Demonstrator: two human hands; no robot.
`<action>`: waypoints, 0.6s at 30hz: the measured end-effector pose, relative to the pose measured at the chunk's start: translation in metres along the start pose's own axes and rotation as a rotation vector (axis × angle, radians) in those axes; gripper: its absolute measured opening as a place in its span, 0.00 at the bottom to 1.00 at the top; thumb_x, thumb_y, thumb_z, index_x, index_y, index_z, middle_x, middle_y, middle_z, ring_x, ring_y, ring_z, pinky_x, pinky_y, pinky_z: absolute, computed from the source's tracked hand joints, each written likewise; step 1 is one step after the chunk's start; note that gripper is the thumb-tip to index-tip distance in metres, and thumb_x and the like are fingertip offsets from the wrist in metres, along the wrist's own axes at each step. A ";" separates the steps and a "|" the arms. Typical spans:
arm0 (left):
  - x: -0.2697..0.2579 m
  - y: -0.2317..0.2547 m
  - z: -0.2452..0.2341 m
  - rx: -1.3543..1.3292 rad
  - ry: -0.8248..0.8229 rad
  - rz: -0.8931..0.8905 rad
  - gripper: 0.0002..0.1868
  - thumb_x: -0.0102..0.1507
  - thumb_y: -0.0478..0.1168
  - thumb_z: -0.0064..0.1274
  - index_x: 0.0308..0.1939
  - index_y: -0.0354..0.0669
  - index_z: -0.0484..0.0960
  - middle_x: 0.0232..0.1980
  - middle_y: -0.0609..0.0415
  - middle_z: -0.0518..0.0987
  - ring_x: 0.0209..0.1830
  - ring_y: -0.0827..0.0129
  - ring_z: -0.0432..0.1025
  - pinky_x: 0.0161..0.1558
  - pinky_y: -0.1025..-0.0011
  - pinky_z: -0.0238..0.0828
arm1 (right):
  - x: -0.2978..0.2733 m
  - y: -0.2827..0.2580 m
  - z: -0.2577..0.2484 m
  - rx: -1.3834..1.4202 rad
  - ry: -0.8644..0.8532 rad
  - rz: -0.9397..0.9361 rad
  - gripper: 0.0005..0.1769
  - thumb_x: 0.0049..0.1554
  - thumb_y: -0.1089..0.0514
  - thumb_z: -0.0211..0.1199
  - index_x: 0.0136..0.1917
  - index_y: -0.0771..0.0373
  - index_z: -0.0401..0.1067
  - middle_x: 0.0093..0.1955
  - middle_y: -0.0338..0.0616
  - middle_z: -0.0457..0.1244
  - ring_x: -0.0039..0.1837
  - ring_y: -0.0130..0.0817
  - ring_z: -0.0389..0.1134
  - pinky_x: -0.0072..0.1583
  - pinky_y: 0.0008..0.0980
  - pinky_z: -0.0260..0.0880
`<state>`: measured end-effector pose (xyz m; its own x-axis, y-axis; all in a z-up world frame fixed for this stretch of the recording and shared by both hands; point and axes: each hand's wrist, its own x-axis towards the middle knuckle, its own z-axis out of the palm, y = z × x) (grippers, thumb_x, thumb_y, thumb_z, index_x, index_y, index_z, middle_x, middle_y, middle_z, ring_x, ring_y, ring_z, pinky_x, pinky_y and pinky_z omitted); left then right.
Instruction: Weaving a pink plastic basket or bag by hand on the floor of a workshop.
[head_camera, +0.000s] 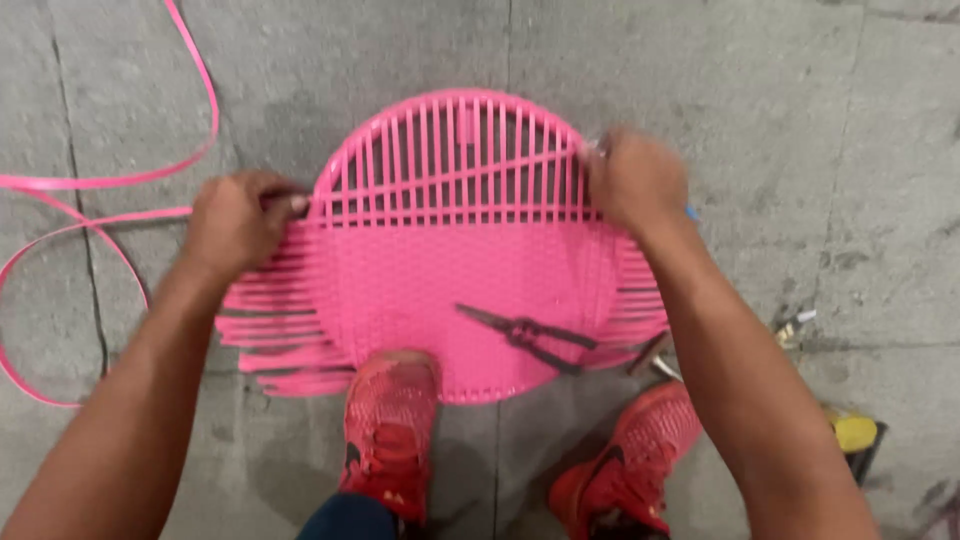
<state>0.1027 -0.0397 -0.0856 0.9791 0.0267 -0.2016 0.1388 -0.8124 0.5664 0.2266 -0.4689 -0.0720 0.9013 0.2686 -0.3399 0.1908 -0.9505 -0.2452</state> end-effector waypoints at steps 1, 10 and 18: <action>0.001 0.001 -0.004 0.029 -0.031 -0.076 0.11 0.64 0.43 0.62 0.47 0.44 0.88 0.46 0.44 0.84 0.45 0.50 0.79 0.50 0.56 0.73 | 0.002 0.000 0.004 0.042 0.043 0.072 0.23 0.63 0.41 0.60 0.46 0.65 0.77 0.44 0.63 0.69 0.48 0.64 0.70 0.50 0.59 0.67; 0.003 0.000 -0.005 0.095 -0.099 -0.193 0.14 0.65 0.47 0.62 0.49 0.44 0.88 0.43 0.42 0.85 0.40 0.50 0.80 0.45 0.54 0.74 | -0.015 0.002 0.008 0.035 -0.018 0.167 0.24 0.58 0.39 0.64 0.50 0.63 0.74 0.45 0.60 0.70 0.50 0.61 0.71 0.51 0.57 0.68; 0.021 -0.005 -0.027 0.178 -0.185 -0.128 0.14 0.65 0.48 0.61 0.49 0.47 0.89 0.43 0.42 0.85 0.41 0.47 0.79 0.46 0.52 0.74 | -0.019 0.018 -0.003 -0.372 -0.172 0.019 0.23 0.67 0.42 0.52 0.47 0.60 0.77 0.44 0.59 0.70 0.48 0.59 0.73 0.49 0.57 0.70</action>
<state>0.1265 -0.0193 -0.0717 0.9090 0.0422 -0.4146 0.2156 -0.8990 0.3813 0.2143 -0.4912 -0.0674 0.8338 0.2428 -0.4958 0.3311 -0.9386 0.0970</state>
